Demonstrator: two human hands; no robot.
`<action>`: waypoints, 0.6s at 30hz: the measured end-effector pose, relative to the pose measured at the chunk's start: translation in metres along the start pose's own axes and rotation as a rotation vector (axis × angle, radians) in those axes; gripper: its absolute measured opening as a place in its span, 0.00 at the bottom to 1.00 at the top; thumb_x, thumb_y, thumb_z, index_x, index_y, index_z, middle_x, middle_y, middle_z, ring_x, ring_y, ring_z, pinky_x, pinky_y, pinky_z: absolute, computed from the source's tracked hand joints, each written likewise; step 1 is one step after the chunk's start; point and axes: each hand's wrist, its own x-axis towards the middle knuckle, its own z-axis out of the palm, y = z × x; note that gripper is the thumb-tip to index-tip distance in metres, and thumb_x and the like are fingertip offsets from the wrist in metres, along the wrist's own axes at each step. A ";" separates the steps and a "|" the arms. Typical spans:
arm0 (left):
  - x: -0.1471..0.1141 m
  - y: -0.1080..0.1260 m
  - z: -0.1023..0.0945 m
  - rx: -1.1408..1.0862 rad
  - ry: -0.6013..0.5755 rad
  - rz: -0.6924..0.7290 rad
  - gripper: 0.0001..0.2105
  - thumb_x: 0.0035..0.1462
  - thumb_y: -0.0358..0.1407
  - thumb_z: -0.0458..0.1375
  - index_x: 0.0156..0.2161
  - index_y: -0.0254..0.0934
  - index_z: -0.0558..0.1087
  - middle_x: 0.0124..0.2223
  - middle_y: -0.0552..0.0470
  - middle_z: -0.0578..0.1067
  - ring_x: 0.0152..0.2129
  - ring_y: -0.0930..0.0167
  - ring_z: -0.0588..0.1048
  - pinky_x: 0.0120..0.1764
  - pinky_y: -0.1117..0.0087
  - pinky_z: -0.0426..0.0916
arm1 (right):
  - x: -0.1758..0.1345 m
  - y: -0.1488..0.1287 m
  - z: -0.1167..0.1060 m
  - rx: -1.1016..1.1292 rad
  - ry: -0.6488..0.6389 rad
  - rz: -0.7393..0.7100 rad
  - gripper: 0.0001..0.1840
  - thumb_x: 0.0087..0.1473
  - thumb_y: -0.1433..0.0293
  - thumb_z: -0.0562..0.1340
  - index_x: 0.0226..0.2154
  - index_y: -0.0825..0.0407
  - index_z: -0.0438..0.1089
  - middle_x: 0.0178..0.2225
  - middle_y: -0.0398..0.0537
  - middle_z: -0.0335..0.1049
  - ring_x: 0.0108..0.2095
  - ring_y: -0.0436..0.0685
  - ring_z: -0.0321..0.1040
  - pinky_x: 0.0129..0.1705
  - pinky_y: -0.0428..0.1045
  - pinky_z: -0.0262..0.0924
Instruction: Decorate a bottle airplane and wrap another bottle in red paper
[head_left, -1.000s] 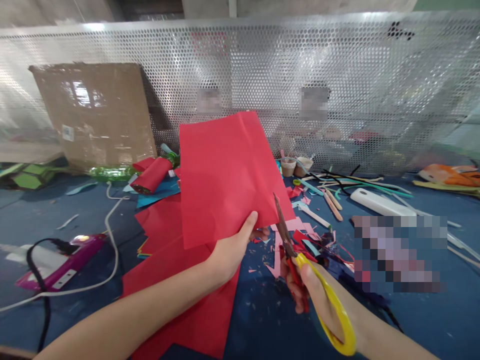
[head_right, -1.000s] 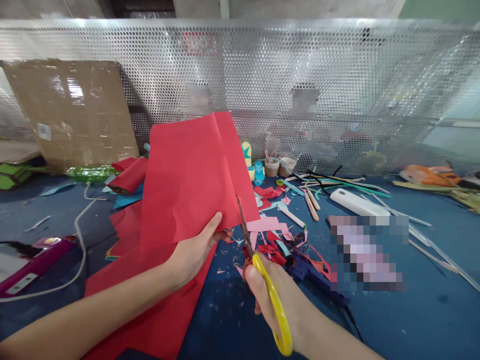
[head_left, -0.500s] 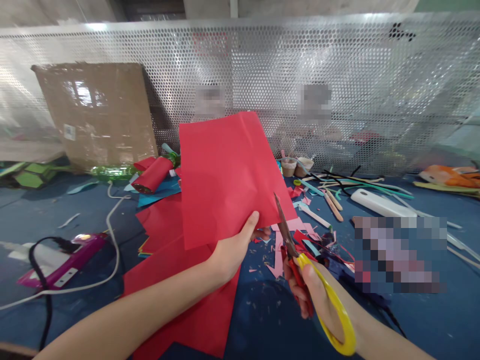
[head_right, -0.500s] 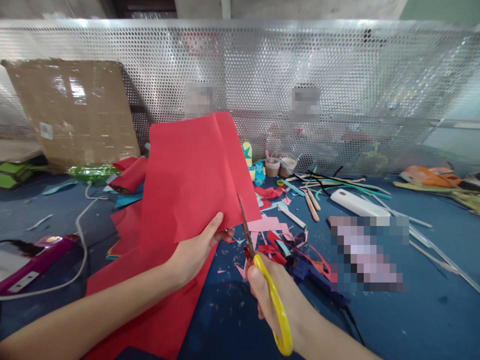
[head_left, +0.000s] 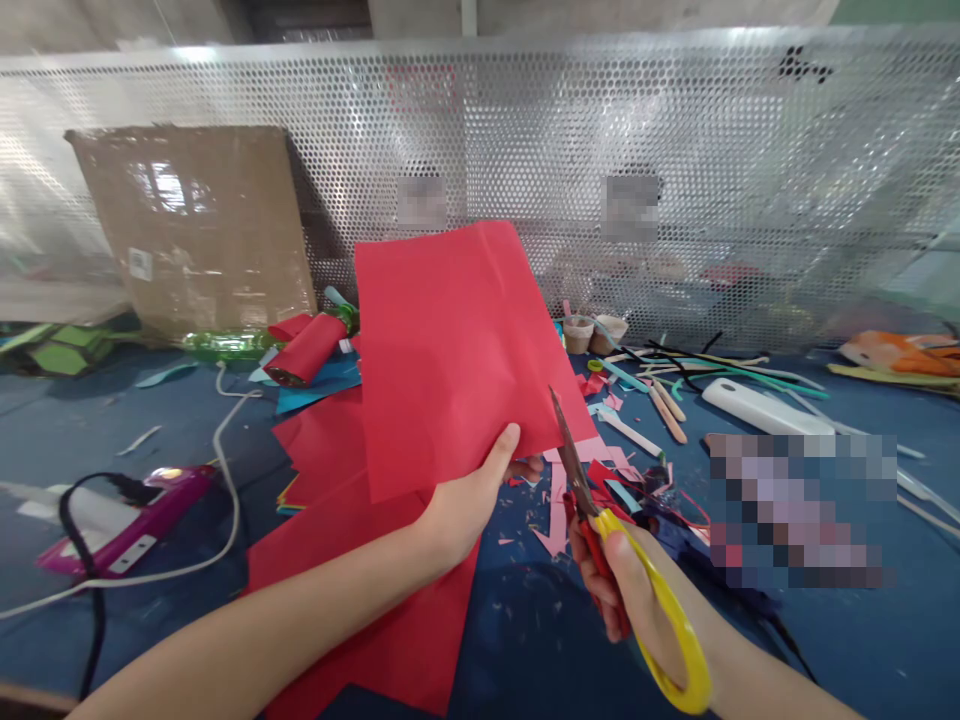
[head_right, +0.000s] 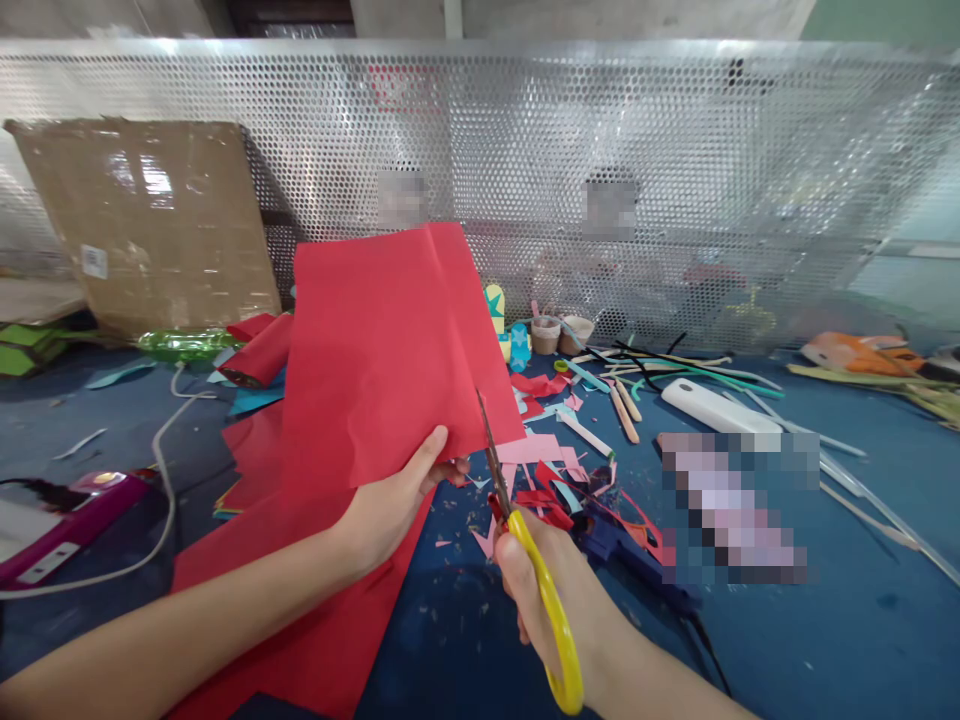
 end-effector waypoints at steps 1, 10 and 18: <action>0.000 0.000 -0.001 -0.006 -0.012 0.007 0.25 0.53 0.58 0.52 0.27 0.39 0.79 0.32 0.48 0.81 0.35 0.63 0.77 0.52 0.66 0.63 | 0.000 -0.001 -0.001 -0.009 -0.003 0.003 0.35 0.49 0.36 0.42 0.26 0.50 0.59 0.17 0.35 0.48 0.13 0.45 0.49 0.13 0.42 0.51; -0.003 0.003 0.002 -0.030 -0.007 -0.009 0.21 0.55 0.54 0.52 0.25 0.42 0.77 0.31 0.52 0.80 0.36 0.67 0.77 0.53 0.70 0.61 | -0.004 -0.016 -0.002 -0.024 -0.005 0.051 0.36 0.46 0.34 0.44 0.27 0.50 0.58 0.16 0.33 0.47 0.11 0.43 0.48 0.12 0.41 0.50; -0.004 0.011 0.001 0.025 -0.010 -0.046 0.23 0.55 0.55 0.51 0.25 0.41 0.78 0.33 0.51 0.81 0.38 0.67 0.78 0.51 0.72 0.63 | -0.004 -0.023 0.001 0.006 -0.012 0.116 0.35 0.45 0.34 0.45 0.26 0.49 0.57 0.14 0.31 0.45 0.10 0.42 0.45 0.10 0.40 0.47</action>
